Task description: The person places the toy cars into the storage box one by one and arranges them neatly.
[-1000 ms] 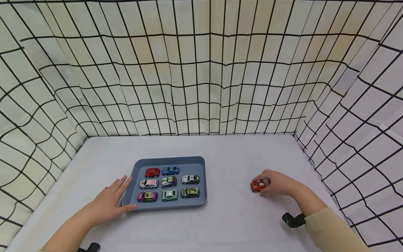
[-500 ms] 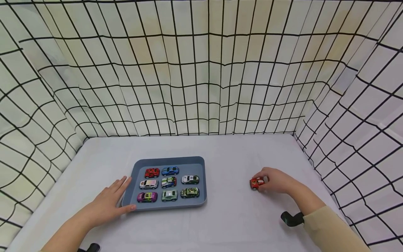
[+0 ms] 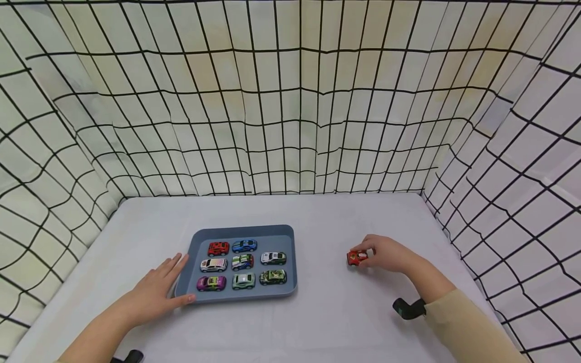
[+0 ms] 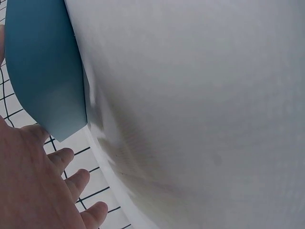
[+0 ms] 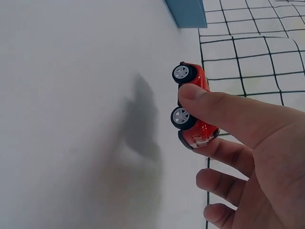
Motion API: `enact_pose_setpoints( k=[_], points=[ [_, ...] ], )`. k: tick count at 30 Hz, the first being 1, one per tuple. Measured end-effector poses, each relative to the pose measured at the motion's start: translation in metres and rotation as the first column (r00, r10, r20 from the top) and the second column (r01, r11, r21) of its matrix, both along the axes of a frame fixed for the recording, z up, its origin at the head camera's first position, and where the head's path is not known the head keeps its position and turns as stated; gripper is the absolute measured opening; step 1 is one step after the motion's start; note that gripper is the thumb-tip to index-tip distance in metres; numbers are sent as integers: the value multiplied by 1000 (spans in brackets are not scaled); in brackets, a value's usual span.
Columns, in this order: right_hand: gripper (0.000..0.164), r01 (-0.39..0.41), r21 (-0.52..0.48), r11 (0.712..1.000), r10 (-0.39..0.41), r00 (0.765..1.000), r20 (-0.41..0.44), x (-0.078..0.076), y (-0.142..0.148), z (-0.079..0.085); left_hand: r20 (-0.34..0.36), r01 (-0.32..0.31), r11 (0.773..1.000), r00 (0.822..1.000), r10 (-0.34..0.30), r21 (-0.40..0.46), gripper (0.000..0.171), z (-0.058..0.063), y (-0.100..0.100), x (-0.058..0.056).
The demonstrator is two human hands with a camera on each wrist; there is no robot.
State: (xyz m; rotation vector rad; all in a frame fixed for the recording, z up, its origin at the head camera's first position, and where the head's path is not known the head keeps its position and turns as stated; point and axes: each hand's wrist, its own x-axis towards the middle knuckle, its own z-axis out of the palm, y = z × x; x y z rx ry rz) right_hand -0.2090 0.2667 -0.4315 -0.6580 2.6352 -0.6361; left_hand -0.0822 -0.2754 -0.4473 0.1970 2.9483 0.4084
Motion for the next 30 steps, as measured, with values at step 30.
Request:
enact_pose_setpoints(
  k=[30],
  points=[
    [44,-92,-29,995,90,994,-64,-35,-174,20,21,11,1000,1000,-11,-12,117,-2,-2,-3]
  ],
)
